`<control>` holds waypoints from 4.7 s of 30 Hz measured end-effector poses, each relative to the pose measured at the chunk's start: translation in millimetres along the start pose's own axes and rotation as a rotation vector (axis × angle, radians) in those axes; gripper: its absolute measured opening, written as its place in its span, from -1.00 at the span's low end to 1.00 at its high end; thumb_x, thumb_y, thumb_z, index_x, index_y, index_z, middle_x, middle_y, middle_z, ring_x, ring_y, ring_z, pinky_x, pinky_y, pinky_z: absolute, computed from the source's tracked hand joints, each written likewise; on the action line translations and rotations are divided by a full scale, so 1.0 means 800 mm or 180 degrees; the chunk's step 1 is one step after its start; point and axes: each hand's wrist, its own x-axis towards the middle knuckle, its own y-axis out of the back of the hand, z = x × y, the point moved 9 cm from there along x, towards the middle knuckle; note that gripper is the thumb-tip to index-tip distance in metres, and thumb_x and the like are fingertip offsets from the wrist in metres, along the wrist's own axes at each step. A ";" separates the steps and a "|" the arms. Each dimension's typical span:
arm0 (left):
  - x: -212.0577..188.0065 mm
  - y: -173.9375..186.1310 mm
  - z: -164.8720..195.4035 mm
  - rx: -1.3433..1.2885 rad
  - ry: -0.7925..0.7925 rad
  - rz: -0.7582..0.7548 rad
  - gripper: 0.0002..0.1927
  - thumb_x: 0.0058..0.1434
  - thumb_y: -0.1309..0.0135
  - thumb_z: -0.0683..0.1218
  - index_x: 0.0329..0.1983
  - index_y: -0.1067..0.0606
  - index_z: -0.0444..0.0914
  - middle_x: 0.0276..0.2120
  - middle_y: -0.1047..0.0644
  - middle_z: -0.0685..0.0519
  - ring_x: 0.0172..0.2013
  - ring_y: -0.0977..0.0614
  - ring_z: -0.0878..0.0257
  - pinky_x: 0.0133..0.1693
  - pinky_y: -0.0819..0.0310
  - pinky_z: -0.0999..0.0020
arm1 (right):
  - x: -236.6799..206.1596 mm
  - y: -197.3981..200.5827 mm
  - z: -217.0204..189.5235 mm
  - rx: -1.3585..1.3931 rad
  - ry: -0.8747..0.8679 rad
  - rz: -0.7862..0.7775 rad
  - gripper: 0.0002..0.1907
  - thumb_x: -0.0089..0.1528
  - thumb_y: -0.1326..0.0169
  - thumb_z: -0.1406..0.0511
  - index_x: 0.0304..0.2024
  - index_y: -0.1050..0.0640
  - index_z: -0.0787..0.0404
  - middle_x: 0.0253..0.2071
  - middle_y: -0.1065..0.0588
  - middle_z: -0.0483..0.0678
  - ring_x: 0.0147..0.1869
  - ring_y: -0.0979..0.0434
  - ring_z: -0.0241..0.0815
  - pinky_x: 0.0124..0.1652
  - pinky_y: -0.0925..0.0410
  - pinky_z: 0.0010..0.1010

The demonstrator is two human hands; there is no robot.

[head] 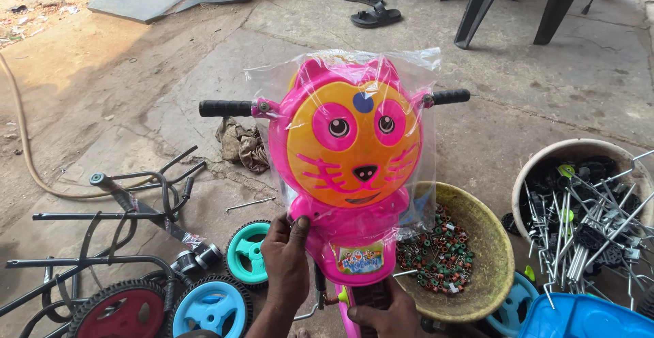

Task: The person assembles a pink plastic tricycle by attaching the handlebar to the front fork using a bolt and nut. They tighten the fastener by hand and adjust the handlebar position to secure it.

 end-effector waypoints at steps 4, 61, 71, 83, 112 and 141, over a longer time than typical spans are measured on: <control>0.007 0.001 0.000 -0.0221 0.0145 -0.0080 -0.75 0.31 -0.15 -0.15 -0.04 -0.50 -0.42 -0.16 -0.62 -0.02 -0.16 -0.61 0.30 -0.04 -0.48 0.36 | -0.001 -0.007 -0.012 -0.0129 0.0018 0.0019 -0.12 -0.19 -0.40 0.42 0.23 -0.47 0.15 -0.11 -0.69 0.01 0.00 -0.69 -0.14 0.15 -0.41 -0.29; 0.032 -0.010 0.039 0.0442 0.0049 -0.0307 -0.61 0.35 -0.09 -0.01 0.12 -0.49 -0.36 -0.04 -0.63 0.00 -0.09 -0.63 0.30 0.00 -0.49 0.33 | 0.003 0.079 -0.155 -0.0842 0.0815 0.1513 -0.64 0.24 -0.06 0.22 -0.05 -0.59 0.37 -0.15 -0.68 0.09 -0.15 -0.72 -0.03 -0.12 -0.59 -0.24; 0.058 0.010 0.039 0.0451 -0.0196 -0.0453 -0.65 0.49 -0.07 -0.01 0.12 -0.50 -0.40 -0.05 -0.61 -0.01 -0.09 -0.59 0.30 0.01 -0.47 0.33 | 0.104 -0.039 -0.161 0.1798 0.1390 -0.0616 -0.41 0.26 -0.21 0.02 0.17 -0.48 0.26 -0.01 -0.52 -0.06 0.08 -0.49 -0.26 0.15 -0.37 -0.34; 0.061 0.000 0.052 0.0049 0.0052 -0.0439 -0.63 0.40 -0.09 -0.04 0.13 -0.48 -0.40 -0.02 -0.62 -0.02 -0.06 -0.63 0.27 0.03 -0.52 0.28 | 0.075 -0.027 -0.175 0.0760 0.1426 0.0843 -0.38 0.15 -0.26 -0.09 -0.11 -0.62 0.34 -0.25 -0.61 -0.06 -0.18 -0.53 -0.33 -0.15 -0.40 -0.43; 0.061 -0.015 0.039 0.0431 -0.0155 -0.0397 -0.69 0.30 -0.18 -0.11 0.05 -0.51 -0.33 -0.11 -0.63 0.02 -0.16 -0.62 0.33 -0.09 -0.54 0.37 | 0.133 -0.014 -0.152 0.1990 0.1103 0.0010 -0.51 0.20 -0.34 0.12 -0.08 -0.57 0.42 -0.17 -0.60 0.01 -0.11 -0.58 -0.20 -0.05 -0.44 -0.32; -0.162 -0.207 -0.041 0.0945 -0.0997 -0.0396 -0.61 0.11 -0.18 -0.31 0.05 -0.55 -0.47 -0.04 -0.66 -0.23 -0.04 -0.75 0.05 -0.02 -0.66 0.29 | 0.124 0.179 -0.122 0.2133 0.1153 -0.0701 -0.57 0.36 -0.05 0.17 0.17 -0.52 0.32 0.11 -0.55 0.09 0.14 -0.56 -0.09 0.12 -0.43 -0.19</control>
